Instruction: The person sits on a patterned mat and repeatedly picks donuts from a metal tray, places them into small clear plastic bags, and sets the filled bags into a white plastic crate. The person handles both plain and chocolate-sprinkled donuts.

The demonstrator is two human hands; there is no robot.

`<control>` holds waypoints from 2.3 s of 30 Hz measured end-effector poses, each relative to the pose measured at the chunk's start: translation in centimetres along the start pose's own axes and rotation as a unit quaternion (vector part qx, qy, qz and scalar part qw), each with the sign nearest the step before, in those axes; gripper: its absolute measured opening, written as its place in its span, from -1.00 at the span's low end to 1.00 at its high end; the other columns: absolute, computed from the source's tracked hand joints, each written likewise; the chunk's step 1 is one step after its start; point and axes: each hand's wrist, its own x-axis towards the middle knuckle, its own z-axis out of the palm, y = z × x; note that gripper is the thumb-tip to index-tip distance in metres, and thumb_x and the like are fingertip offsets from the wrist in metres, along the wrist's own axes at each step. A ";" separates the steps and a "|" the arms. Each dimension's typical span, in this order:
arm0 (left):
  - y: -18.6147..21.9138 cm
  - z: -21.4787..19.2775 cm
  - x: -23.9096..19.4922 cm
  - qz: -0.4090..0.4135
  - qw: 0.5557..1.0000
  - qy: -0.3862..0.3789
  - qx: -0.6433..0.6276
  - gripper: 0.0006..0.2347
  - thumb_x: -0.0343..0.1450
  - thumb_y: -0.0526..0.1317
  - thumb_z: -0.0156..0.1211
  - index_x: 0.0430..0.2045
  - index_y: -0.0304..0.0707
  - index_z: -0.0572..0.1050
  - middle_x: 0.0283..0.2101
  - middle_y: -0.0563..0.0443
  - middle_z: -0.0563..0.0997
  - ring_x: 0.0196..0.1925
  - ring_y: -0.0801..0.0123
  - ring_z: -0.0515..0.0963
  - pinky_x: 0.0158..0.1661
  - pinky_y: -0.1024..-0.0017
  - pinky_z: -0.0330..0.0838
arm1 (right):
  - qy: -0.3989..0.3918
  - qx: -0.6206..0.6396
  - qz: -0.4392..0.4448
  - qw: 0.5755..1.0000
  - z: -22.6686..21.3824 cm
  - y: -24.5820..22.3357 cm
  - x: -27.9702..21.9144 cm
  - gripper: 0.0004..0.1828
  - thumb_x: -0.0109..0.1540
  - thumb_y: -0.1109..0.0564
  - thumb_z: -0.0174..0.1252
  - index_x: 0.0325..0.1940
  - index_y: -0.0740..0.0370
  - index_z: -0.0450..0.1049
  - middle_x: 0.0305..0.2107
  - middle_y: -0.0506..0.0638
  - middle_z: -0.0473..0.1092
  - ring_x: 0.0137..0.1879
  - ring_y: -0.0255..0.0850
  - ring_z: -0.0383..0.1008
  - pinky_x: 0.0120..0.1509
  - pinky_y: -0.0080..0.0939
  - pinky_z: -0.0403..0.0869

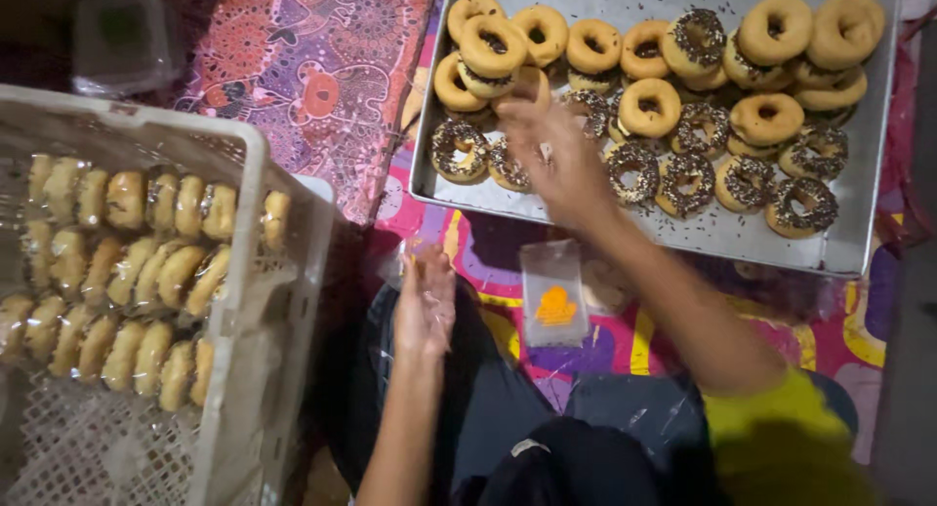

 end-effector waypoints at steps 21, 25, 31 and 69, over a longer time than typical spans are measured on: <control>-6.8 11.0 -8.0 -0.075 0.978 -0.136 0.137 -0.54 0.55 0.01 -0.03 0.18 -0.43 0.41 0.10 -0.17 0.63 0.03 0.23 0.65 -0.01 0.34 0.56 | 0.080 0.726 0.290 0.618 3.2 5.0 -30.2 -0.30 0.33 -0.16 0.09 0.45 0.26 0.22 0.27 0.15 0.34 0.38 0.03 0.34 0.48 0.17 0.29; -9.6 12.7 -12.6 -0.039 0.932 -0.225 0.280 -0.61 0.41 -0.24 0.22 0.12 -0.41 0.39 -0.01 -0.14 0.64 -0.05 0.27 0.67 -0.05 0.36 0.61 | 0.146 0.701 0.289 0.635 1.3 5.3 -31.6 -0.38 0.35 -0.09 0.05 0.46 0.16 0.24 0.26 0.05 0.36 0.33 -0.05 0.38 0.36 0.08 0.35; -12.1 12.5 -15.3 -0.086 0.948 -0.256 0.167 -0.69 0.49 -0.29 0.29 0.09 -0.46 0.49 -0.11 -0.12 0.65 -0.23 0.38 0.58 -0.25 0.44 0.47 | 0.100 0.684 0.289 0.663 -3.1 4.0 -34.2 -0.35 0.28 -0.01 0.08 0.45 0.11 0.17 0.15 0.02 0.40 0.21 -0.13 0.47 0.26 0.03 0.49; -4.9 11.2 -22.8 0.170 0.475 -0.655 0.562 -0.86 0.51 -0.17 0.17 -0.19 -0.09 0.66 0.51 -0.23 0.27 0.57 -0.21 -0.02 0.38 -0.03 0.00 | -0.290 0.009 0.036 0.956 -9.9 -0.9 -36.7 -0.46 0.01 -0.05 0.46 0.04 0.13 0.60 0.02 0.08 0.54 0.20 0.02 0.45 0.33 0.09 0.40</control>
